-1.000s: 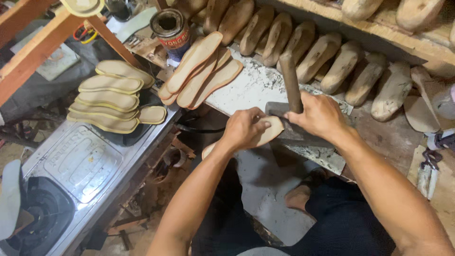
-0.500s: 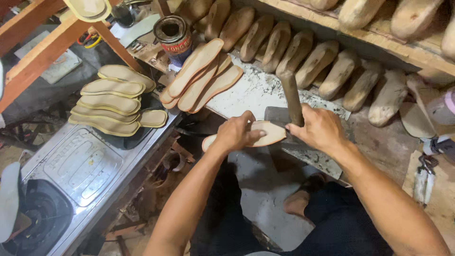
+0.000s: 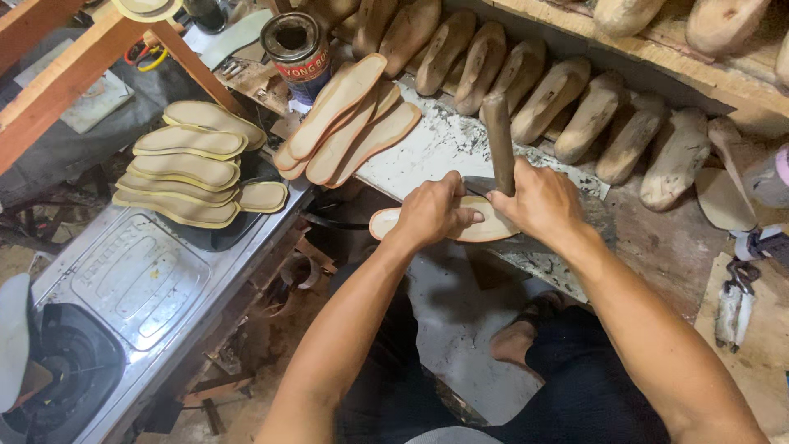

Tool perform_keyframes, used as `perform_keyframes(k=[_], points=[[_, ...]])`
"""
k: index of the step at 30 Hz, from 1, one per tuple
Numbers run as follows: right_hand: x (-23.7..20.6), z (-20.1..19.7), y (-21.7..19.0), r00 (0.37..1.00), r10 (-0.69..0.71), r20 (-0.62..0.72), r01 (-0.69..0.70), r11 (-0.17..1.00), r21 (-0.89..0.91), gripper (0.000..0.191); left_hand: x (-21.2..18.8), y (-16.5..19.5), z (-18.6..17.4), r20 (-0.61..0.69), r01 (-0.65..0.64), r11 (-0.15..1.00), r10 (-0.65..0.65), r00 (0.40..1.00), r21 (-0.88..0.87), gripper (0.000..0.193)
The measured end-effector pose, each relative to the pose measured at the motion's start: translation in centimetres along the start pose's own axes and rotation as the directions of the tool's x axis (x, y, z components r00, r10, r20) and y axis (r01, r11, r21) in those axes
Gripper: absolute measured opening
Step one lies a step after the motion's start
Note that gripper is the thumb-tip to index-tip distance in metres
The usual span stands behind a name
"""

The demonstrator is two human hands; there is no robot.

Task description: The person holds a foam insole on their lap and presses and smooths its edges with a wooden hand tool, then trims and peels the edge material by hand. They hammer the insole flat on a metal block, flex and turn it, then stack the finished insoles on the workbench with others.

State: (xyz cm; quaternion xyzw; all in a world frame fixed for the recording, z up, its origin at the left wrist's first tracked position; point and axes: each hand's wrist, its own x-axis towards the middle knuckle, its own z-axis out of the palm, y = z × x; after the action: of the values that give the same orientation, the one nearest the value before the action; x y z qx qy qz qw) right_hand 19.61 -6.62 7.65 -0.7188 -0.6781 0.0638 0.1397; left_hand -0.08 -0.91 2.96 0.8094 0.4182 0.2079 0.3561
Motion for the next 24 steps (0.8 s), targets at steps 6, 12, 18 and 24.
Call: perform_keyframes(k=[6,12,18,24], points=[[-1.9,-0.9,-0.3,0.992,-0.114,-0.053,0.115,0.993,0.022,0.040,0.1,0.4,-0.2,-0.017,0.001,1.000,-0.001,1.000,0.002,0.061],[-2.0,-2.0,-0.1,0.996,-0.003,-0.084,0.010,0.996,0.091,0.039,0.1,1.0,-0.5,0.084,0.124,0.991,-0.127,0.988,0.041,0.060],[-2.5,-0.5,0.8,0.989,0.112,0.096,-0.117,0.992,0.048,0.033,-0.5,0.9,0.0,-0.076,-0.022,0.996,0.029,0.997,0.092,0.062],[-3.7,0.2,3.1,0.934,0.271,-0.232,-0.210,0.944,0.253,0.045,-2.6,-0.4,1.0,0.022,0.149,0.984,-0.152,0.988,0.098,0.056]])
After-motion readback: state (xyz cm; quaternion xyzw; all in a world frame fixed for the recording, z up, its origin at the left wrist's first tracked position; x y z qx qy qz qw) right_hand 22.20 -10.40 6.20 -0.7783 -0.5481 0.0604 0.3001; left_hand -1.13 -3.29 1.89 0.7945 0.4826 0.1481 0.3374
